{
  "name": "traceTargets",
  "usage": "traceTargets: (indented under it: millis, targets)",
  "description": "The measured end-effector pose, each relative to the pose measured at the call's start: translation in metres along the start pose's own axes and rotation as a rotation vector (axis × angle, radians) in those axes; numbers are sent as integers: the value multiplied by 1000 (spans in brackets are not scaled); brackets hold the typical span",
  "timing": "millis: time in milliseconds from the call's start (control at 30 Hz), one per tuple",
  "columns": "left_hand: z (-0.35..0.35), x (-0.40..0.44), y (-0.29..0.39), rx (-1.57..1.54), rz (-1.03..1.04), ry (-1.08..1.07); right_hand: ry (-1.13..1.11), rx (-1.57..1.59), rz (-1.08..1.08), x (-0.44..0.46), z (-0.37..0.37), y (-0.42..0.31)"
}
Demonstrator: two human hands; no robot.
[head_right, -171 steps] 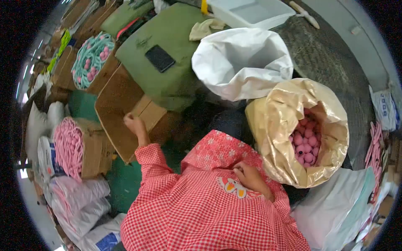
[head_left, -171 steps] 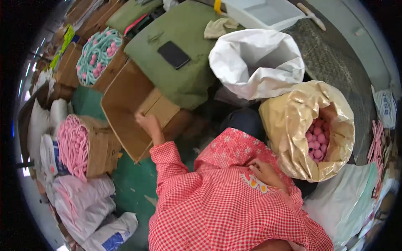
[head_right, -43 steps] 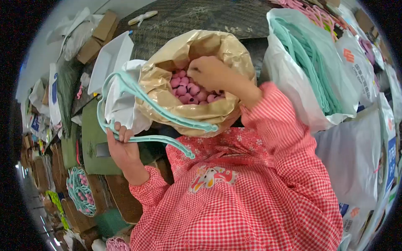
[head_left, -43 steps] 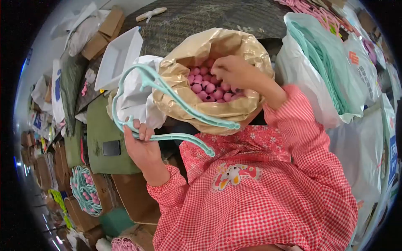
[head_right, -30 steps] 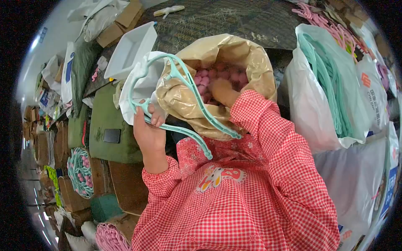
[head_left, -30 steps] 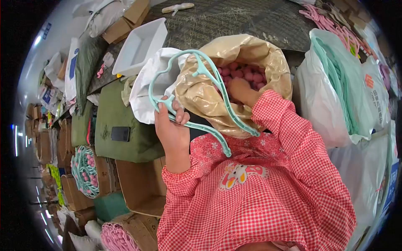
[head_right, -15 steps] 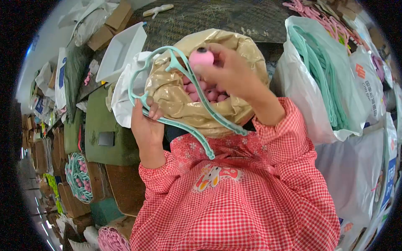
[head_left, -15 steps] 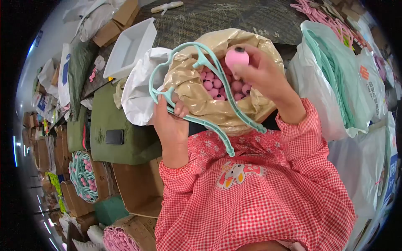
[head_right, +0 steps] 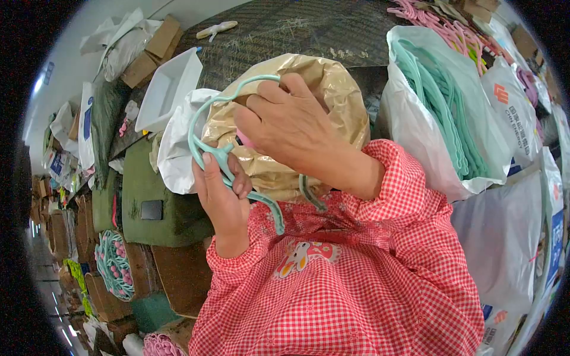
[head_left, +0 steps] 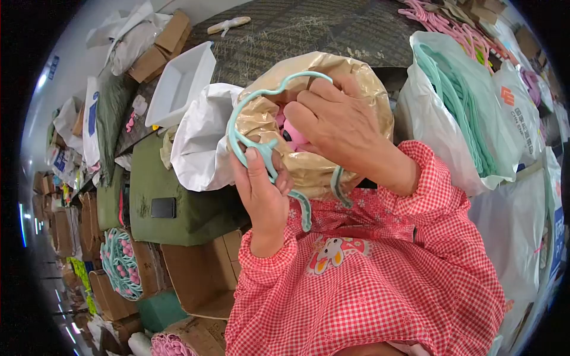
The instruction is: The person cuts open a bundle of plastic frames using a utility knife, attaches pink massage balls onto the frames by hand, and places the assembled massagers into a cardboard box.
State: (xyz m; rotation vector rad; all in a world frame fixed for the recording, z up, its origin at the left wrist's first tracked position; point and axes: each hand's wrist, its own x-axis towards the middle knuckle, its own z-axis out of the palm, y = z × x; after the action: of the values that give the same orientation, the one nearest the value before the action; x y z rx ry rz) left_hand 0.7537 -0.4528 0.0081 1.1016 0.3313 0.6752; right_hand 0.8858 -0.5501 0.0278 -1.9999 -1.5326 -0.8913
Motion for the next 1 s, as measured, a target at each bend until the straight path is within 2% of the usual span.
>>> traceTargets:
  millis: [100,167,367,600,733,800,833,900,933,1000]
  targets:
    - [5,-4,-2,16,14,-38,-20,-106,-42,-3,7,1]
    - [6,-4,-2,23,15,-33,-16,42,-26,-5,7,0]
    - [8,-4,-3,47,7,-53,-8,130,-21,-8,6,3]
    - [3,-2,-7,161,33,-149,105,-22,-86,-11,10,-1]
    - [-3,-4,-16,149,31,-205,59,-38,-81,-20,8,-4]
    - [-5,-5,-18,222,51,-218,-106,35,-3,-23,7,-6]
    - [-7,-6,-19,222,44,-216,-112,38,0,-23,4,-7]
    - [-12,-5,-21,252,57,-331,-520,287,142,-20,-3,-4]
    - [-11,-6,-21,282,62,-354,-522,290,145,-20,-2,1]
    - [-14,-11,-21,263,6,-369,-805,764,107,-18,0,14]
